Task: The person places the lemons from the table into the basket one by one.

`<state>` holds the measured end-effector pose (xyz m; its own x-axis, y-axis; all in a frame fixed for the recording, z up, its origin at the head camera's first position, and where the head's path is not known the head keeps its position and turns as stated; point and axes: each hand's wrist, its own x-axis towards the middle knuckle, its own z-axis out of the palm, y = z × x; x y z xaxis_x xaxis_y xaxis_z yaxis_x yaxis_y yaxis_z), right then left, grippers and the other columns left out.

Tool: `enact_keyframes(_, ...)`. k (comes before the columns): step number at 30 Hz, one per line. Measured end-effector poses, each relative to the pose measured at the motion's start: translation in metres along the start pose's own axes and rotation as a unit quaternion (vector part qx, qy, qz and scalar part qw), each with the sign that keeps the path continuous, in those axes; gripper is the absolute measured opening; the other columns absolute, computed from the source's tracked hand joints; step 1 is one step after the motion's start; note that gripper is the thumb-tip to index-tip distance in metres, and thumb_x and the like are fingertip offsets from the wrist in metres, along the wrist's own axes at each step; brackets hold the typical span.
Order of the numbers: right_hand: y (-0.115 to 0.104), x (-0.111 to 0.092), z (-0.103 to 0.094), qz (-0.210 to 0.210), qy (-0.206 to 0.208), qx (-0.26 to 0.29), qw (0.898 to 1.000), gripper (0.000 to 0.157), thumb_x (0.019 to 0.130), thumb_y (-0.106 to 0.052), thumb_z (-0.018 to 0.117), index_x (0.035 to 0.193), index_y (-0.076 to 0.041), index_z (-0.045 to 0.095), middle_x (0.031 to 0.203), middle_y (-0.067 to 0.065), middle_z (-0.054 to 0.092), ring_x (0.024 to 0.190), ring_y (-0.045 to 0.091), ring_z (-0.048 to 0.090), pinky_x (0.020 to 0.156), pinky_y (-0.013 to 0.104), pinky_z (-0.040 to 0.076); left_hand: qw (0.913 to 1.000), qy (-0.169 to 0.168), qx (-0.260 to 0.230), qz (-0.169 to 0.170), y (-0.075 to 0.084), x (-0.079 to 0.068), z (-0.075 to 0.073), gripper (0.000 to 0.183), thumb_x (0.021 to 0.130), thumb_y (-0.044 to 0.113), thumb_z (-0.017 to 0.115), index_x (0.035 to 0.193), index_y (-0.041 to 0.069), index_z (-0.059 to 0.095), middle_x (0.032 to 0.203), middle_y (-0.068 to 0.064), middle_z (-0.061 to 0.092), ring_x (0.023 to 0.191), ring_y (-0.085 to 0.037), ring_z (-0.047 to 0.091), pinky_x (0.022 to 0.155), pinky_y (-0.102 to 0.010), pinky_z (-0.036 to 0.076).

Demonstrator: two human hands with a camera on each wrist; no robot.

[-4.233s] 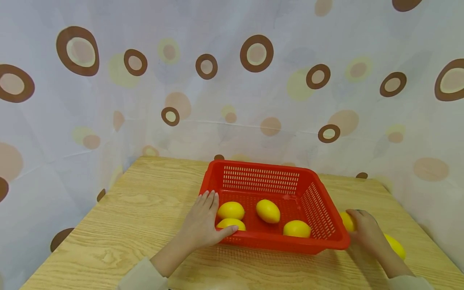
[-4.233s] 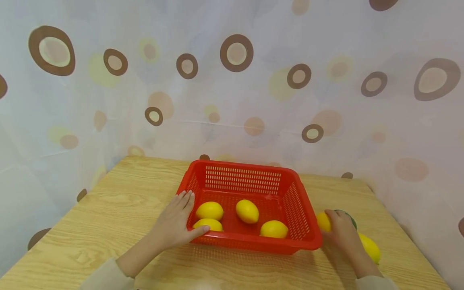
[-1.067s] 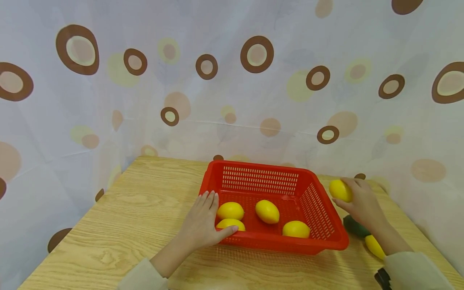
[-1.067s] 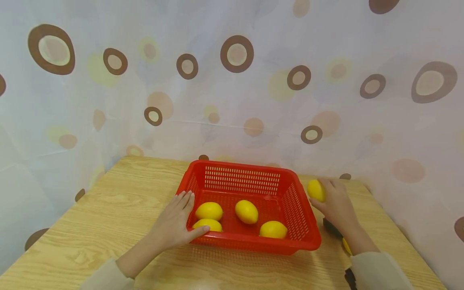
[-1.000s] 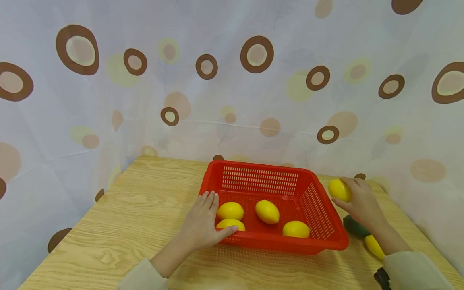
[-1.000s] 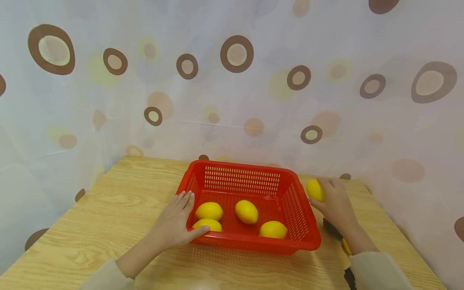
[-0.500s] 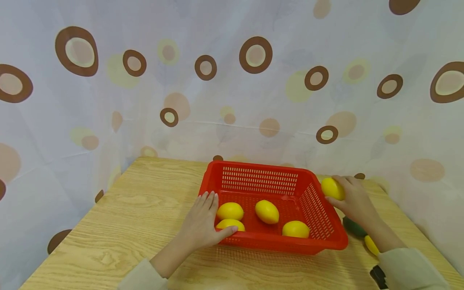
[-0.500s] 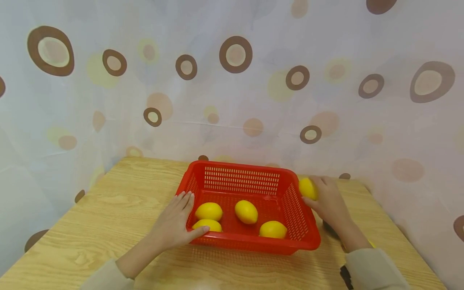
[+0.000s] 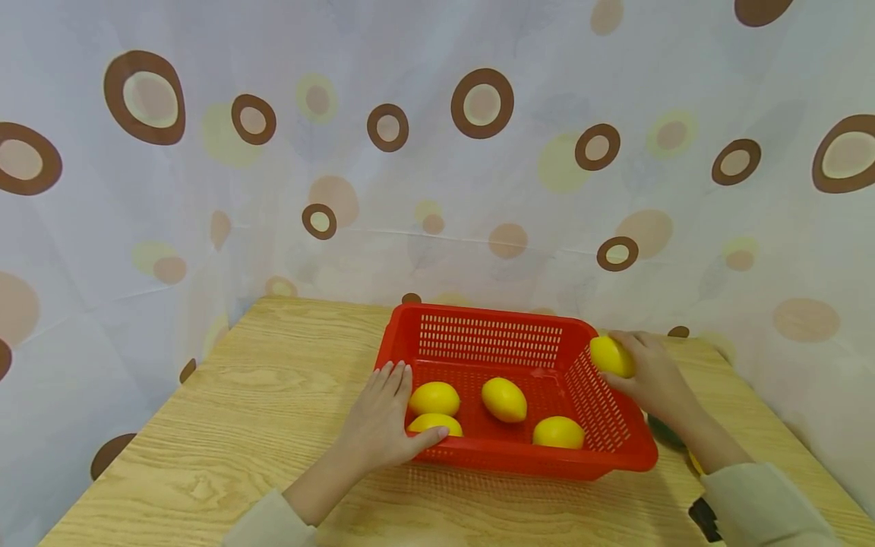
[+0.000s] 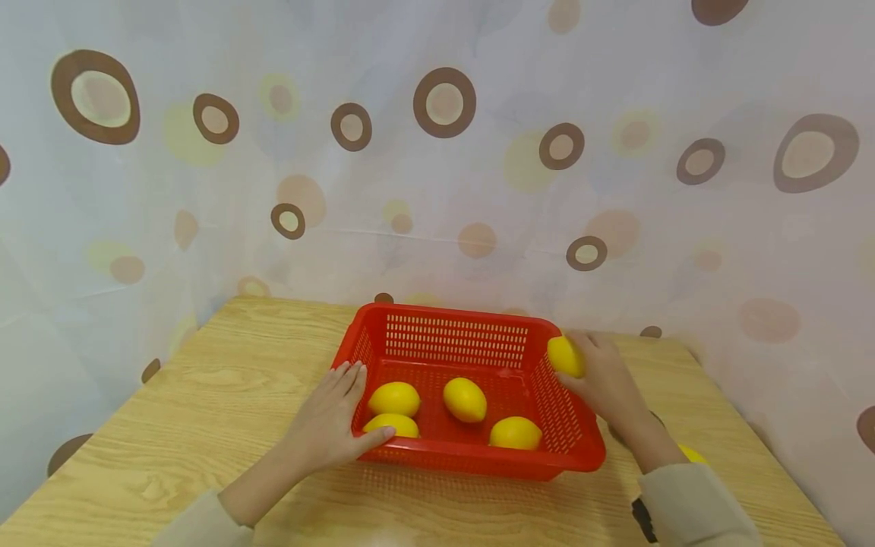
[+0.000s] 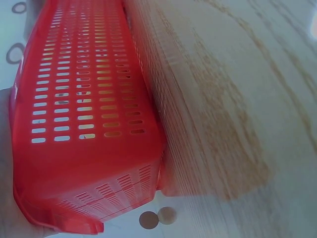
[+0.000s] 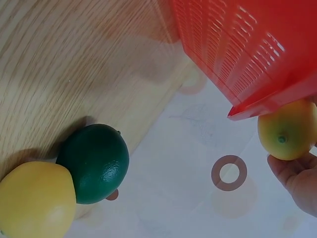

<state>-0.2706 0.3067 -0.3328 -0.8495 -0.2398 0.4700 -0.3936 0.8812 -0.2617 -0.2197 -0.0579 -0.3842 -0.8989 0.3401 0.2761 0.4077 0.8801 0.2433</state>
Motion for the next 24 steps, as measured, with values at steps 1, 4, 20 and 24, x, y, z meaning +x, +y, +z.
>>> enact_keyframes(1,-0.001,0.0,0.0,0.0,-0.002,0.001,1.0,0.056,0.077,-0.01,0.072,0.124,0.009,0.048,0.115,0.032,0.049,0.094,0.042,0.049,0.077,0.055,0.049,1.0,0.0,0.0,0.0,0.0,0.0,0.0,0.095,0.083,0.066,0.046,0.142,-0.006,0.029,0.15,-0.021,0.028,0.14,-0.037,0.022,0.116,-0.047,0.019)
enact_keyframes(4,-0.003,0.001,0.001,-0.002,-0.005,0.004,1.0,0.056,0.077,-0.01,0.072,0.124,0.008,0.049,0.115,0.032,0.049,0.094,0.041,0.049,0.077,0.055,0.05,1.0,0.0,-0.002,0.0,0.0,0.0,0.0,0.095,0.083,0.066,0.046,0.142,-0.006,0.029,0.15,-0.021,0.028,0.14,-0.037,0.023,0.116,-0.047,0.019)
enact_keyframes(20,-0.009,0.004,0.008,-0.016,-0.034,0.018,0.999,0.056,0.077,-0.011,0.072,0.124,0.008,0.049,0.12,0.029,0.049,0.096,0.039,0.05,0.08,0.054,0.05,1.0,0.004,-0.006,-0.001,0.0,-0.001,-0.001,0.095,0.083,0.066,0.047,0.142,-0.006,0.029,0.15,-0.021,0.029,0.14,-0.037,0.023,0.116,-0.047,0.019)
enact_keyframes(24,-0.011,0.005,0.011,-0.017,-0.048,0.015,0.999,0.056,0.077,-0.012,0.073,0.124,0.009,0.049,0.115,0.028,0.051,0.092,0.035,0.052,0.078,0.051,0.052,1.0,0.004,-0.006,0.0,0.0,-0.001,0.0,0.095,0.083,0.066,0.047,0.142,-0.006,0.03,0.149,-0.021,0.029,0.14,-0.037,0.023,0.116,-0.047,0.019)
